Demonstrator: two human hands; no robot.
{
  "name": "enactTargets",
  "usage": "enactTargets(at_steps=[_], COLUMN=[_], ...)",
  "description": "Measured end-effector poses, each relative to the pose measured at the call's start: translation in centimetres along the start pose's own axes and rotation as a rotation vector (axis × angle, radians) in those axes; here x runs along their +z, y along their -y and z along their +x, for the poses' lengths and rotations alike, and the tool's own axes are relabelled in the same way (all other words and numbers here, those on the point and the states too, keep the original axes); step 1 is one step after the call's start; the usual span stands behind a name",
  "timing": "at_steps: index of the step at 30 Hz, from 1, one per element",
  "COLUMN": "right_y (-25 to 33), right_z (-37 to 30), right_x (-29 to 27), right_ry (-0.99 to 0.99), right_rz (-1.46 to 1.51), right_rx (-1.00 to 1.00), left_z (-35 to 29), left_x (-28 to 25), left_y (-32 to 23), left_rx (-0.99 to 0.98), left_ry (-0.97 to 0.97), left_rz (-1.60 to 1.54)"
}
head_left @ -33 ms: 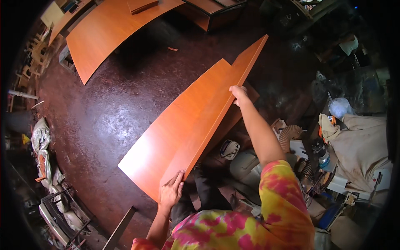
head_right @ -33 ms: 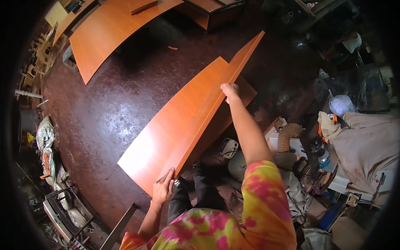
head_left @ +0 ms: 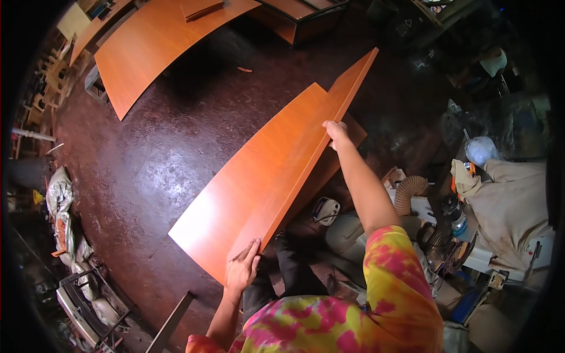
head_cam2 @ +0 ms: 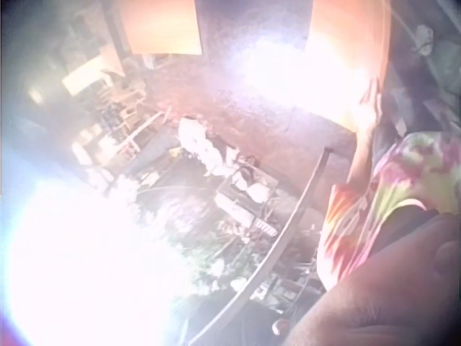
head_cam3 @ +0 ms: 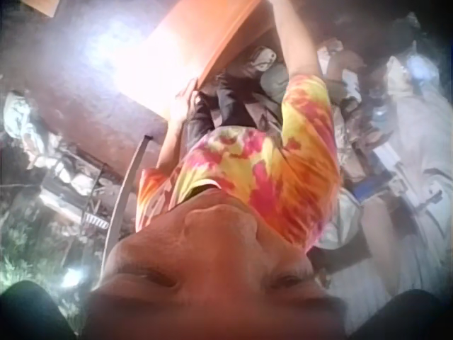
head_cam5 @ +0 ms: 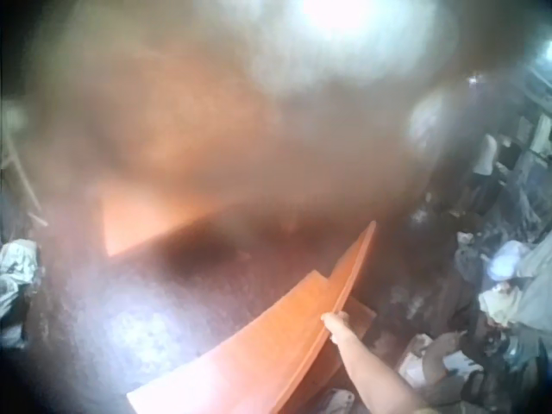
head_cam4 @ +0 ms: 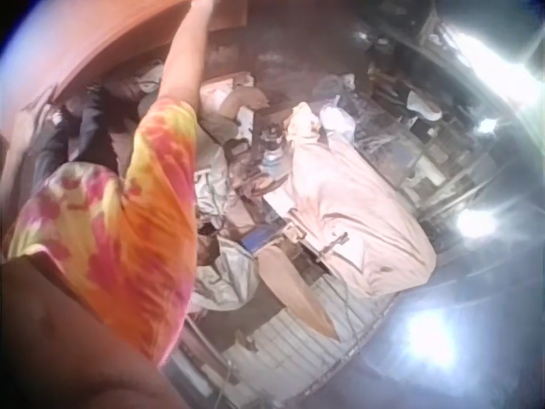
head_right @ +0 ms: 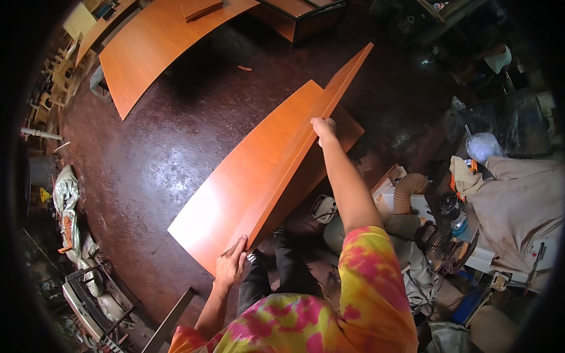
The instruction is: The person applies glue from a container onto a cloth and wipes it along the edge of a wooden board. Then, the person uses a handheld router to trim the edge of a different wooden board on a table.
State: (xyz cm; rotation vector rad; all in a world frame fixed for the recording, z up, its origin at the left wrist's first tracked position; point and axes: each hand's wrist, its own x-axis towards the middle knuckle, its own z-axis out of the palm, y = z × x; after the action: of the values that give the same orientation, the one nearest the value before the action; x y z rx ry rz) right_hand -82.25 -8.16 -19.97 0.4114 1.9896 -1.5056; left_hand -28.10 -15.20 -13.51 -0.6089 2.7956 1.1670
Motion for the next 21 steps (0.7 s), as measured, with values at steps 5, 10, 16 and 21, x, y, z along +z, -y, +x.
enactTargets(at_steps=[5, 10, 16, 21], right_y=[-3.2, -14.1, -21.5, -20.9], right_z=[-7.6, -17.4, -32.5, -29.7], right_x=[1.2, -1.2, 3.4, 9.6], right_ry=[0.134, 0.250, 0.419, 0.104], right_rz=[0.135, 0.343, 0.090, -0.217], right_rx=[-0.067, 0.029, -0.197, -0.445], left_z=[-0.8, -1.2, -2.4, -2.0], left_x=[-0.8, 0.1, -0.3, -0.2], left_y=[0.3, 1.2, 2.2, 3.0], left_rx=[-0.038, -0.005, 0.118, 0.112], left_ry=[0.008, -0.043, -0.153, -0.096], left_rz=[0.007, 0.053, 0.178, 0.230])
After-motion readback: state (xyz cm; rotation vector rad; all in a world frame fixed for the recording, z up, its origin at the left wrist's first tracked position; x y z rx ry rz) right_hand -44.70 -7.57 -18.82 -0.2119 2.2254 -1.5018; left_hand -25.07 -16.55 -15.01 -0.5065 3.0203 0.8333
